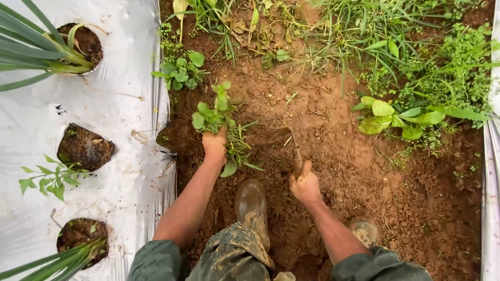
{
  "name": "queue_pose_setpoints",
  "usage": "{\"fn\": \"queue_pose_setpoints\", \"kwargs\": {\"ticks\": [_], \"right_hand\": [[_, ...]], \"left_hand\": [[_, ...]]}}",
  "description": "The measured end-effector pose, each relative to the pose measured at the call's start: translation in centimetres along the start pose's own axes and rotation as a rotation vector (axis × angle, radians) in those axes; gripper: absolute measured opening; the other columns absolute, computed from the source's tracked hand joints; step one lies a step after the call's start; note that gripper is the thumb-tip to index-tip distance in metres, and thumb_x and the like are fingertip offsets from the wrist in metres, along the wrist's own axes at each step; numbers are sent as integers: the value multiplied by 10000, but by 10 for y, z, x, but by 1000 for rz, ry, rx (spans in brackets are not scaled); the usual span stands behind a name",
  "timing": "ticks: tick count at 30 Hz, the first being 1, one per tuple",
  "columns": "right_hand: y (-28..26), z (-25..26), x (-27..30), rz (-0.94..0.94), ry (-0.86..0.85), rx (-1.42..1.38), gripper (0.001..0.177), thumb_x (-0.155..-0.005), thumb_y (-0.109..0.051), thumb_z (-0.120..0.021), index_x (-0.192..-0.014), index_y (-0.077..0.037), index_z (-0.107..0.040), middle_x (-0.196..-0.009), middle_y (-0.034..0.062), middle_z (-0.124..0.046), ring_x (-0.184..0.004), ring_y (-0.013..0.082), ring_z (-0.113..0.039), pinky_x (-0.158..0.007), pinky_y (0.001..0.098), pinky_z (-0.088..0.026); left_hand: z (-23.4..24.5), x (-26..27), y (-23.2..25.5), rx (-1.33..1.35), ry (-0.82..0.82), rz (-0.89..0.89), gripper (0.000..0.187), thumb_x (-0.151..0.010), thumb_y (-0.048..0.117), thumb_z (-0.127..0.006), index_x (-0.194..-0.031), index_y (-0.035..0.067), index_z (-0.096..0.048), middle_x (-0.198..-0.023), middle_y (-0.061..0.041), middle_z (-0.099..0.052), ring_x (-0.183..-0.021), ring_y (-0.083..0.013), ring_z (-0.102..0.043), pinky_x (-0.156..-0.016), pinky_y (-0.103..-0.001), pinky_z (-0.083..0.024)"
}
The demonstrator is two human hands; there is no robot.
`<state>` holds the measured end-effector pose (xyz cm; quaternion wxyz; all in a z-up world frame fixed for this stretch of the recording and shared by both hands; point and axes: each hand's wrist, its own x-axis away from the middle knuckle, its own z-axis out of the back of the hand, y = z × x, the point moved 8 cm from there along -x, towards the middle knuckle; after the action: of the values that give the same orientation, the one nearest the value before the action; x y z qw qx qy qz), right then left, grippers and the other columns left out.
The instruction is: The person kneels in a muddy garden and removes weeds by hand from around plants growing in plastic mulch. They then use a small hand hoe to loosen the soil and pull out additional weeds from the bare ground between the rows.
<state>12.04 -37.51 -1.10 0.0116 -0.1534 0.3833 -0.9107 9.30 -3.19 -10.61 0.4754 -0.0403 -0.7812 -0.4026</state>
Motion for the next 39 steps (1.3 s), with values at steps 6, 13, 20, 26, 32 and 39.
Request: {"fn": "queue_pose_setpoints", "kwargs": {"ticks": [6,13,20,26,32,39], "right_hand": [[3,16,-6,-21,74,-92,490,-856,-73,-591,-1290,1,-375,-774,262,-622,-599,424,-658,-464,503,-537],[10,25,1,-57,146,-187,371,-848,6,-603,-1168,0,-415,-788,225,-629,-556,350,-640,-413,440,-530],[49,39,-1,-189,302,-248,399,-808,39,-647,-1117,32,-395,-740,159,-629,-493,273,-612,-366,388,-466],[25,69,37,12,275,-273,293,-843,-93,-602,-996,-65,-354,-586,-68,-368,-457,79,-517,-432,270,-399],[69,97,47,87,412,54,217,-883,10,-583,-973,-49,-395,-563,-53,-410,-479,153,-561,-493,379,-490],[65,106,43,-67,414,-85,223,-894,1,-585,-994,-31,-389,-590,-31,-419,-487,147,-555,-495,357,-481]], "left_hand": [[-2,85,137,-156,583,-463,792,-906,420,-790,-1378,-150,-505,-1307,-366,-569,-1216,-411,-644,-985,-536,-511],[-20,59,121,-884,246,-1144,178,-916,28,-801,-891,6,-626,-642,-81,-567,-521,-193,-532,-483,-298,-460],[-113,47,83,-1714,-98,-648,616,-835,88,-641,-1446,140,-582,-1419,-225,-562,-1057,-435,-711,-862,-572,-611],[-182,60,30,-2026,-317,-666,635,-922,180,-646,-1540,143,-503,-1474,-279,-480,-1161,-461,-657,-903,-616,-594],[-176,54,-20,-2163,-402,-986,303,-990,165,-595,-1261,200,-725,-1310,-178,-610,-1045,-348,-719,-773,-512,-648],[-176,66,62,-1938,-184,-691,336,-940,247,-677,-1244,104,-694,-1089,-187,-661,-909,-331,-733,-752,-499,-652]]}}
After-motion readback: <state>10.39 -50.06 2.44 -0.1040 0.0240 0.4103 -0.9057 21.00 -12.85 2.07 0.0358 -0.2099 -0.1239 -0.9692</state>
